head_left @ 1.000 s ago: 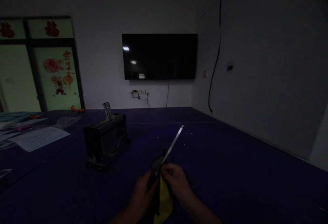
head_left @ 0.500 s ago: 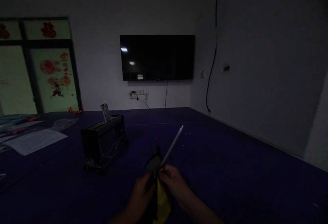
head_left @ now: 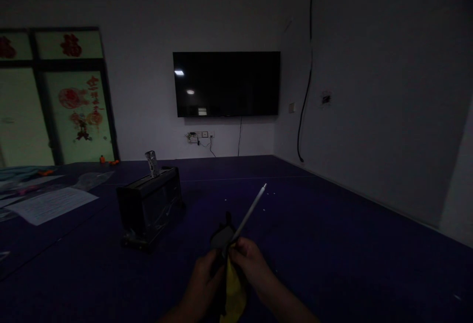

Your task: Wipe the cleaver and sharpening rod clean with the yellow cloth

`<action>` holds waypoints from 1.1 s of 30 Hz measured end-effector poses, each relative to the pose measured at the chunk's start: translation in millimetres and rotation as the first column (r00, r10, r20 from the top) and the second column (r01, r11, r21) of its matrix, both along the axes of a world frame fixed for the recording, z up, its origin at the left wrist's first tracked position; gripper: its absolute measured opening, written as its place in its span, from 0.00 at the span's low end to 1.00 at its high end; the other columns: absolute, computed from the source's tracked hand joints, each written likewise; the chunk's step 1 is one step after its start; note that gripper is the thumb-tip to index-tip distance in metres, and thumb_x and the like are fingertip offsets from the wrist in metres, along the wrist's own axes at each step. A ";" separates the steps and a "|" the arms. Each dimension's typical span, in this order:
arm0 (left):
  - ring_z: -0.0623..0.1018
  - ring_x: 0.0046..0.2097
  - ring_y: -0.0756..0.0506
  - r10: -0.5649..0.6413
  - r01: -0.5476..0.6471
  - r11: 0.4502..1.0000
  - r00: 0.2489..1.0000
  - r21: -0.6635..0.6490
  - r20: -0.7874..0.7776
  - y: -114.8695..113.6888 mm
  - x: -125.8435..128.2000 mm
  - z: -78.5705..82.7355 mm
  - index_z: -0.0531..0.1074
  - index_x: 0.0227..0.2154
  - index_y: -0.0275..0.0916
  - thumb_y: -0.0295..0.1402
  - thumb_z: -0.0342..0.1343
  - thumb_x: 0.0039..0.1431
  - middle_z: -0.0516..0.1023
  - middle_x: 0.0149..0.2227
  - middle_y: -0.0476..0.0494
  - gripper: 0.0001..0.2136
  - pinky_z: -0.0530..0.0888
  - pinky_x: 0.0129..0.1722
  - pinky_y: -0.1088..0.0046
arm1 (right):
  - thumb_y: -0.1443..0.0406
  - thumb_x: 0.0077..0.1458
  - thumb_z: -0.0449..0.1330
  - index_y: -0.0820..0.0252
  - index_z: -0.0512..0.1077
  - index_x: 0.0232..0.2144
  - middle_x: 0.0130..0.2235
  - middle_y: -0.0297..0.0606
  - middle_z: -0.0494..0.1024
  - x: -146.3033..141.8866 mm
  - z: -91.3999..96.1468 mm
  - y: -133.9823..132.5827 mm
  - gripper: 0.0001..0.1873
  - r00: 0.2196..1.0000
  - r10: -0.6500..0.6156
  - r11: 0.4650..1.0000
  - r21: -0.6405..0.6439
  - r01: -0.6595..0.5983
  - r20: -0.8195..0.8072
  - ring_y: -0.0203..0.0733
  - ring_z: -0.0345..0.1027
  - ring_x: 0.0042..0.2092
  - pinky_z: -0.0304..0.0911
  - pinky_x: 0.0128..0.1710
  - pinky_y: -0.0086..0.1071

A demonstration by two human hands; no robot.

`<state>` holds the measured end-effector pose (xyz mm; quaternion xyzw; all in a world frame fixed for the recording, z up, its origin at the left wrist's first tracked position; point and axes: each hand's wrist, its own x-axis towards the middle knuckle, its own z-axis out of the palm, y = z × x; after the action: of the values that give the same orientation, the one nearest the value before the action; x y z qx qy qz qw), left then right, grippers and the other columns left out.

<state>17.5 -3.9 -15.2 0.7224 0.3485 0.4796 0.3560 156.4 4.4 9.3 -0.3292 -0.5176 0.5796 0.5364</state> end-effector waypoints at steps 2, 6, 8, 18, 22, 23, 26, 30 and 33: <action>0.75 0.36 0.43 -0.010 0.010 1.000 1.000 0.004 0.007 0.3 -0.1 0.6 0.72 0.38 0.34 0.41 0.49 0.55 0.77 0.35 0.39 0.16 0.70 0.37 0.72 | 0.51 0.34 0.67 0.61 0.73 0.24 0.24 0.34 0.76 0.5 0.6 0.3 0.20 1.000 -0.003 1.000 -0.013 0.003 0.010 0.40 0.68 0.27 0.59 0.32 0.32; 0.74 0.35 0.44 -0.020 0.021 1.000 0.999 -0.010 0.032 0.1 -0.2 0.4 0.72 0.37 0.35 0.44 0.49 0.55 0.76 0.34 0.40 0.17 0.70 0.35 0.73 | 0.53 0.33 0.68 0.62 0.73 0.23 0.24 0.35 0.76 2.6 3.1 0.1 0.19 0.999 0.006 1.000 -0.020 -0.006 0.032 0.39 0.67 0.27 0.59 0.31 0.32; 0.74 0.36 0.44 -0.018 0.019 1.000 0.999 -0.023 0.041 -0.3 -0.1 -0.7 0.72 0.37 0.35 0.44 0.50 0.55 0.76 0.34 0.40 0.17 0.70 0.35 0.73 | 0.53 0.33 0.68 0.62 0.74 0.23 0.23 0.35 0.75 3.2 4.4 -0.3 0.19 0.999 0.002 1.000 -0.031 -0.001 0.035 0.38 0.67 0.26 0.58 0.31 0.31; 0.73 0.39 0.42 0.059 -0.049 0.993 0.994 -0.108 0.094 -3.6 2.5 2.6 0.73 0.35 0.35 0.49 0.53 0.51 0.76 0.33 0.41 0.20 0.70 0.39 0.70 | 0.51 0.38 0.66 0.63 0.75 0.22 0.20 0.33 0.74 5.9 6.1 -2.0 0.19 0.995 0.097 0.995 0.001 -0.097 0.038 0.35 0.65 0.23 0.56 0.27 0.29; 0.73 0.39 0.42 0.087 -0.059 0.983 0.984 -0.175 0.153 -4.3 4.0 3.1 0.73 0.37 0.35 0.51 0.54 0.49 0.76 0.34 0.41 0.23 0.70 0.38 0.71 | 0.49 0.37 0.65 0.62 0.74 0.21 0.19 0.32 0.72 7.4 1.4 2.7 0.20 0.997 0.023 1.000 -0.012 -0.022 0.076 0.35 0.63 0.22 0.55 0.25 0.28; 0.74 0.39 0.42 0.071 -0.036 0.981 0.981 -0.190 0.178 -4.3 4.5 2.8 0.72 0.38 0.35 0.51 0.54 0.49 0.76 0.34 0.41 0.23 0.70 0.38 0.71 | 0.49 0.37 0.66 0.62 0.74 0.20 0.18 0.32 0.72 7.5 0.2 4.1 0.21 0.996 -0.004 1.000 -0.017 0.006 0.086 0.34 0.62 0.22 0.55 0.25 0.28; 0.74 0.40 0.42 0.014 0.040 0.978 0.968 -0.206 0.252 -3.8 5.9 1.2 0.72 0.40 0.35 0.50 0.55 0.49 0.76 0.36 0.41 0.24 0.71 0.38 0.70 | 0.49 0.34 0.67 0.63 0.73 0.19 0.19 0.31 0.72 7.6 -2.3 6.4 0.21 0.994 -0.043 0.999 -0.022 0.046 0.096 0.34 0.62 0.22 0.55 0.25 0.28; 0.74 0.41 0.41 -0.030 0.087 0.976 0.961 -0.200 0.274 -2.6 6.0 -1.9 0.71 0.40 0.34 0.50 0.55 0.49 0.76 0.37 0.40 0.24 0.70 0.40 0.69 | 0.50 0.35 0.67 0.63 0.73 0.21 0.19 0.32 0.72 7.7 -2.6 5.1 0.21 0.998 -0.024 0.999 -0.024 0.026 0.063 0.35 0.64 0.23 0.56 0.26 0.29; 0.73 0.42 0.41 -0.024 0.076 0.979 0.966 -0.190 0.259 -2.8 5.0 -2.6 0.71 0.42 0.35 0.49 0.54 0.50 0.76 0.38 0.40 0.24 0.70 0.41 0.68 | 0.50 0.34 0.67 0.63 0.74 0.21 0.21 0.33 0.74 8.7 -3.1 4.9 0.21 0.997 -0.027 0.999 -0.021 0.029 0.074 0.36 0.64 0.23 0.57 0.27 0.30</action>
<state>22.5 -6.6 -17.9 0.6243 0.3273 0.5223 0.4799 165.1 9.4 6.1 -0.3634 -0.5259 0.5652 0.5215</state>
